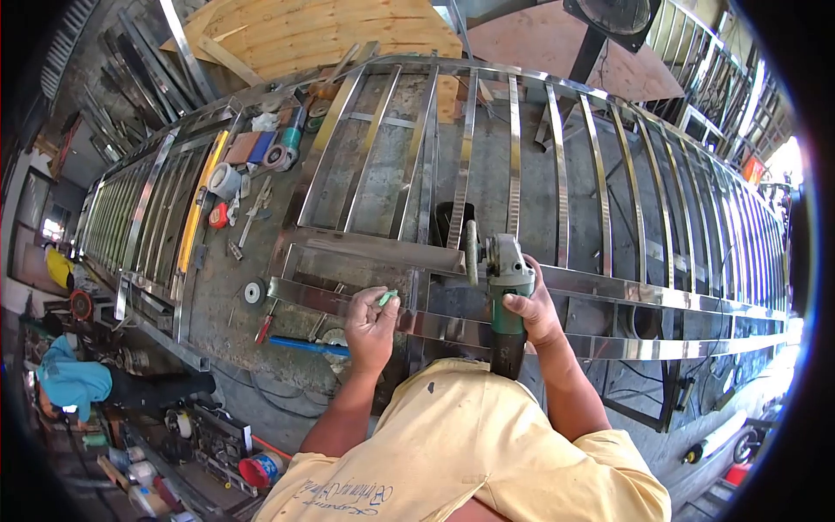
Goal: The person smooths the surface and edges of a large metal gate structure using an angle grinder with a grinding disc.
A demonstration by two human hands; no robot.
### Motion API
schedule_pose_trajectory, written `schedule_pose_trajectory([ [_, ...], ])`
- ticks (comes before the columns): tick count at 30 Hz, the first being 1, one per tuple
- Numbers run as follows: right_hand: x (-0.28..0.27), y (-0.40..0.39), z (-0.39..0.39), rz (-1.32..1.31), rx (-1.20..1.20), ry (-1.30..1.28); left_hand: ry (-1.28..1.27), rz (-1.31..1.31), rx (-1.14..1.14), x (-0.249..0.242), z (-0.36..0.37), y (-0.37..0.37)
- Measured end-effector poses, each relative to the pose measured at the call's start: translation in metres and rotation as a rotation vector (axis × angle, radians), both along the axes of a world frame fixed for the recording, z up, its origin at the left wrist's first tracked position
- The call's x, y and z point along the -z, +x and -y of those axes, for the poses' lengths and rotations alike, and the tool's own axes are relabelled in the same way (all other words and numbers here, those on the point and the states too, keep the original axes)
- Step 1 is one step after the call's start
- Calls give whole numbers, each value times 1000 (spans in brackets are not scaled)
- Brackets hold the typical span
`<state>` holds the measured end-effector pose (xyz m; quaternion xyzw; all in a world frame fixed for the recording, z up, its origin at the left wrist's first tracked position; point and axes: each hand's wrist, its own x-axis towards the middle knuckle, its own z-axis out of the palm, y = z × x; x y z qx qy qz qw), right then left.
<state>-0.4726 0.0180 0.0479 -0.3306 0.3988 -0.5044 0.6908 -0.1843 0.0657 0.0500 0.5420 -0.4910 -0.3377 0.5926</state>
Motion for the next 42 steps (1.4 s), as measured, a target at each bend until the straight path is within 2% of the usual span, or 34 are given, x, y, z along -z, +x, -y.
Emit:
schedule_pose_trajectory([
  [5,-20,20,-1,-395,25,-17,-71,42,7,-7,18,-14],
  [6,-22,23,-1,-553,25,-81,-86,56,5,-8,25,-17],
  [8,-22,29,-4,-699,-7,-121,-103,210,-21,-14,33,-22],
  [10,-16,34,-8,-673,-21,-149,-196,386,-13,-24,40,-29],
  [18,-17,35,-16,-745,-24,-175,-380,611,-38,-11,50,-45],
  [42,-27,34,-19,-767,-22,-135,-311,554,22,-15,57,-40],
])
